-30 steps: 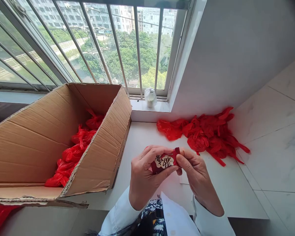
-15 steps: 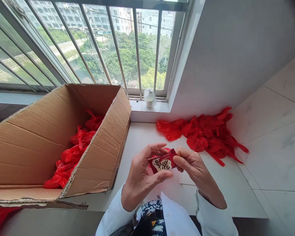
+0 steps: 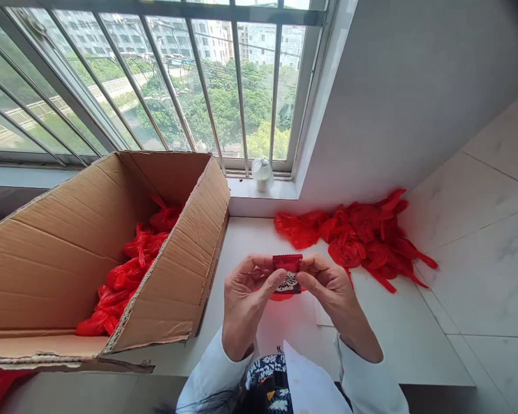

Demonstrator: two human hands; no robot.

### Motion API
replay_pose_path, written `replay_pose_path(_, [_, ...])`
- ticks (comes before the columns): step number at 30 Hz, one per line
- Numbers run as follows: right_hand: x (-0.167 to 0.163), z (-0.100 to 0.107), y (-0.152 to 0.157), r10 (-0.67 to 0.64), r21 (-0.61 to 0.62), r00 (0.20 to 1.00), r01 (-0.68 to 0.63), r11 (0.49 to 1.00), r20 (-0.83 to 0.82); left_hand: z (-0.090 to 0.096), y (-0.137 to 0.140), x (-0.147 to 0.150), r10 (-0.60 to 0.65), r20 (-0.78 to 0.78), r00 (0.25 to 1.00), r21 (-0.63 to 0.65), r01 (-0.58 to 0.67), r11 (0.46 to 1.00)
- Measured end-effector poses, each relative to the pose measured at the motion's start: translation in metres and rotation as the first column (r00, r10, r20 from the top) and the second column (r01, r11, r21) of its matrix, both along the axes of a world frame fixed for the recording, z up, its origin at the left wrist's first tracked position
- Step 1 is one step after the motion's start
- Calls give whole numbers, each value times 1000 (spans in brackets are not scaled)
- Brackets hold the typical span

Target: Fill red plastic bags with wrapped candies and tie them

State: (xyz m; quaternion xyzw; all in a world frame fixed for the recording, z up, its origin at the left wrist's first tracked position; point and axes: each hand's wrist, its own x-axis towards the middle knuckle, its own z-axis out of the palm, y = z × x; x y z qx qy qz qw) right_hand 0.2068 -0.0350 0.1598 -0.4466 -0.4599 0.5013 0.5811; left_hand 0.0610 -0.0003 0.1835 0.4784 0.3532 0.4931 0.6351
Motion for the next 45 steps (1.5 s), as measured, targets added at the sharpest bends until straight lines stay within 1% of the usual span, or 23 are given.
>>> replay_pose_path(2, [0, 2, -2, -11, 0, 1000, 11, 1000, -16, 0, 0, 0, -11, -21, 1000, -16, 10, 1000])
replay_pose_path(5, [2, 4, -5, -26, -3, 1000, 26, 1000, -5, 2, 3, -3, -82, -57, 995, -59, 79, 995])
replay_pose_path(7, [3, 5, -6, -21, -9, 1000, 21, 1000, 13, 1, 4, -5, -99, -68, 993, -62, 95, 994])
replay_pose_path(12, [-1, 4, -4, -3, 4, 1000, 3, 1000, 26, -5, 4, -5, 34, -42, 999, 8, -34, 999])
replay_pose_path(15, [-7, 2, -2, -8, -16, 1000, 9, 1000, 19, -9, 1, -1, 70, -11, 998, 32, -69, 997])
replay_pose_path(17, [-8, 2, -2, -22, -39, 1000, 22, 999, -5, -11, 0, 1, 75, 1, 997, 24, -75, 997])
replay_pose_path(19, [-7, 2, -2, -13, -54, 1000, 12, 998, -16, -10, 1, 0, 26, -9, 1000, -2, -26, 1000])
replay_pose_path(21, [-3, 2, -2, 0, -60, 1000, 0, 998, 0, -9, 5, -3, -77, -40, 996, -23, 76, 997])
replay_pose_path(23, [1, 1, -1, 17, -69, 999, -14, 998, 40, -8, 9, -6, -181, -84, 980, -30, 179, 983])
replay_pose_path(25, [4, -1, 1, 20, -78, 993, -10, 997, 118, -10, 14, -8, -215, -128, 968, -27, 213, 977])
replay_pose_path(26, [5, -3, 3, 14, -77, 987, -2, 997, 158, -12, 16, -8, -199, -151, 968, -21, 199, 980])
replay_pose_path(28, [5, -7, 8, -4, -64, 978, 18, 998, 207, -18, 19, -6, -112, -201, 973, 20, 119, 993])
replay_pose_path(30, [4, -13, 15, -16, -58, 974, 30, 998, 228, -26, 23, -3, -13, -267, 964, 95, 40, 995])
replay_pose_path(31, [3, -17, 18, -23, -60, 967, 40, 997, 254, -31, 26, -2, 17, -316, 949, 136, 28, 990])
replay_pose_path(33, [5, -26, 25, -57, -68, 925, 89, 994, 377, -41, 34, -1, 79, -448, 891, 233, 31, 972])
replay_pose_path(34, [6, -32, 28, -83, -69, 880, 130, 989, 468, -47, 38, -2, 131, -524, 841, 295, 35, 955])
replay_pose_path(36, [10, -50, 33, -109, -78, 732, 216, 973, 673, -60, 48, -7, 268, -659, 702, 422, 51, 905])
replay_pose_path(37, [11, -61, 35, -92, -93, 643, 248, 964, 760, -68, 53, -10, 322, -708, 628, 467, 75, 881])
replay_pose_path(38, [12, -73, 38, -56, -118, 558, 270, 955, 828, -77, 56, -14, 342, -750, 566, 482, 114, 869])
replay_pose_path(40, [12, -100, 44, 61, -197, 429, 281, 939, 901, -94, 61, -19, 300, -819, 490, 445, 211, 870])
replay_pose_path(41, [11, -114, 47, 118, -238, 391, 274, 932, 913, -102, 62, -21, 264, -843, 470, 415, 253, 874])
replay_pose_path(43, [6, -139, 55, 201, -298, 352, 247, 922, 914, -116, 62, -22, 205, -877, 435, 358, 307, 882])
replay_pose_path(45, [-1, -159, 63, 247, -333, 348, 213, 919, 904, -126, 62, -21, 164, -904, 395, 307, 333, 891])
